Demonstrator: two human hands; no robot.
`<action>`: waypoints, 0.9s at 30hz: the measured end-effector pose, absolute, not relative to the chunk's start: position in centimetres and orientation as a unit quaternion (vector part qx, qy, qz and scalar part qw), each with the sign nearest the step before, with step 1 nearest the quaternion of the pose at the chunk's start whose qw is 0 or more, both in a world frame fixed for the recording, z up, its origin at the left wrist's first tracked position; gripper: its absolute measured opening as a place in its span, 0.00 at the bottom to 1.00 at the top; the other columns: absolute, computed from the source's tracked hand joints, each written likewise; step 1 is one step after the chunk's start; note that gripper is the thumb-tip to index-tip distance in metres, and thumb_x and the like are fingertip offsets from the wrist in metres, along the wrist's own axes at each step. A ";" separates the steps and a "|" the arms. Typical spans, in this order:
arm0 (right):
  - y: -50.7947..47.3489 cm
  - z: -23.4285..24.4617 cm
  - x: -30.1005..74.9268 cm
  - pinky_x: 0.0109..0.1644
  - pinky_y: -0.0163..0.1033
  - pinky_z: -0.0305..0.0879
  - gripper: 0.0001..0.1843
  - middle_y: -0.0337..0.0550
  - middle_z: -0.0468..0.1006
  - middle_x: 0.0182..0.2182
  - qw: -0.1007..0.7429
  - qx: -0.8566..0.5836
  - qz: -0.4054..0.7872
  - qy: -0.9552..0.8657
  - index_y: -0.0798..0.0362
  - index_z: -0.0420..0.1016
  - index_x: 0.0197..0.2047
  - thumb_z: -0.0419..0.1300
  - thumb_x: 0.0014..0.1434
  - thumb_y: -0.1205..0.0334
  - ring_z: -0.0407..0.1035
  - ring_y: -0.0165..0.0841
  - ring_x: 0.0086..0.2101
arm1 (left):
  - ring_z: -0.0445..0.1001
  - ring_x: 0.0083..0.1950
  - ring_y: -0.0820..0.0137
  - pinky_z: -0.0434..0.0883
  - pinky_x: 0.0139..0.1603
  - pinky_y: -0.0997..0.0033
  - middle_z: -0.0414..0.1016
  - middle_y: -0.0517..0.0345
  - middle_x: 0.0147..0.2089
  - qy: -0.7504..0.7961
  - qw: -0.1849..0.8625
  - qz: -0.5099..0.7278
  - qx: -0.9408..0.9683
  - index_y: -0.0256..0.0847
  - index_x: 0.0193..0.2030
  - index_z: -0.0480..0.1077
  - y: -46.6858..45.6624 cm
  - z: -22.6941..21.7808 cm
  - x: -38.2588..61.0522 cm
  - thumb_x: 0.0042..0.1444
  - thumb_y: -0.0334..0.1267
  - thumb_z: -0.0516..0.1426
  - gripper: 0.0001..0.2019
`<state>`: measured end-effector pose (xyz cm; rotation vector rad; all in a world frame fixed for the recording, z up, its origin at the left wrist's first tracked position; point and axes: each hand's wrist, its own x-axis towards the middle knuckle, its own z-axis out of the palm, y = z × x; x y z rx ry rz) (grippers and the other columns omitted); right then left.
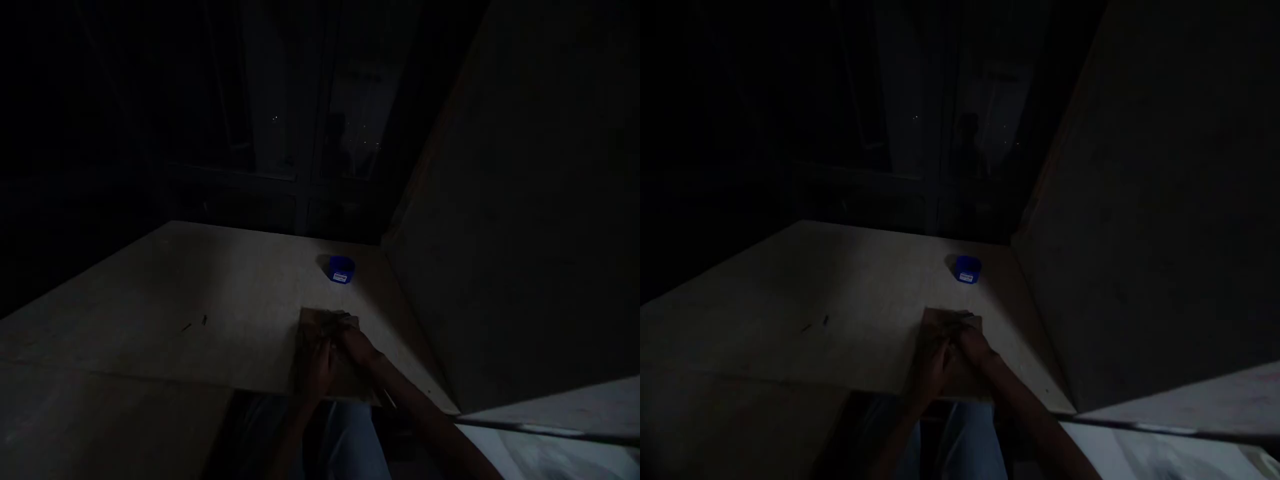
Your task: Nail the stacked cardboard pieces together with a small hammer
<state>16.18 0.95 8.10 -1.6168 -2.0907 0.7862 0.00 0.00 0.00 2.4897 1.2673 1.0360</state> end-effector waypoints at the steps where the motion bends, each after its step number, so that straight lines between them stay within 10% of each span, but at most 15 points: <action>1: 0.9 7.8 16.2 0.63 0.43 0.62 0.23 0.50 0.81 0.53 0.202 -0.571 0.290 -0.741 0.52 0.84 0.49 0.52 0.58 0.71 0.71 0.41 0.56 | 0.71 0.63 0.54 0.66 0.67 0.42 0.75 0.44 0.60 0.424 0.073 0.330 0.840 0.39 0.61 0.69 0.2 -0.6 -0.1 0.63 0.36 0.54 0.20; 20: -0.2 6.1 18.0 0.64 0.49 0.63 0.17 0.44 0.83 0.50 0.293 -0.503 0.348 -0.735 0.45 0.86 0.44 0.55 0.63 0.60 0.74 0.43 0.54 | 0.67 0.65 0.51 0.62 0.66 0.38 0.74 0.47 0.62 0.481 0.109 0.190 0.849 0.48 0.49 0.81 2.2 -1.7 0.8 0.67 0.41 0.54 0.14; 27: 0.2 5.3 17.7 0.62 0.53 0.67 0.16 0.49 0.83 0.50 0.328 -0.537 0.315 -0.711 0.49 0.85 0.46 0.57 0.61 0.62 0.75 0.47 0.52 | 0.67 0.67 0.57 0.66 0.66 0.47 0.71 0.54 0.66 0.432 0.119 0.223 0.866 0.49 0.61 0.73 2.9 -2.0 1.6 0.67 0.38 0.53 0.18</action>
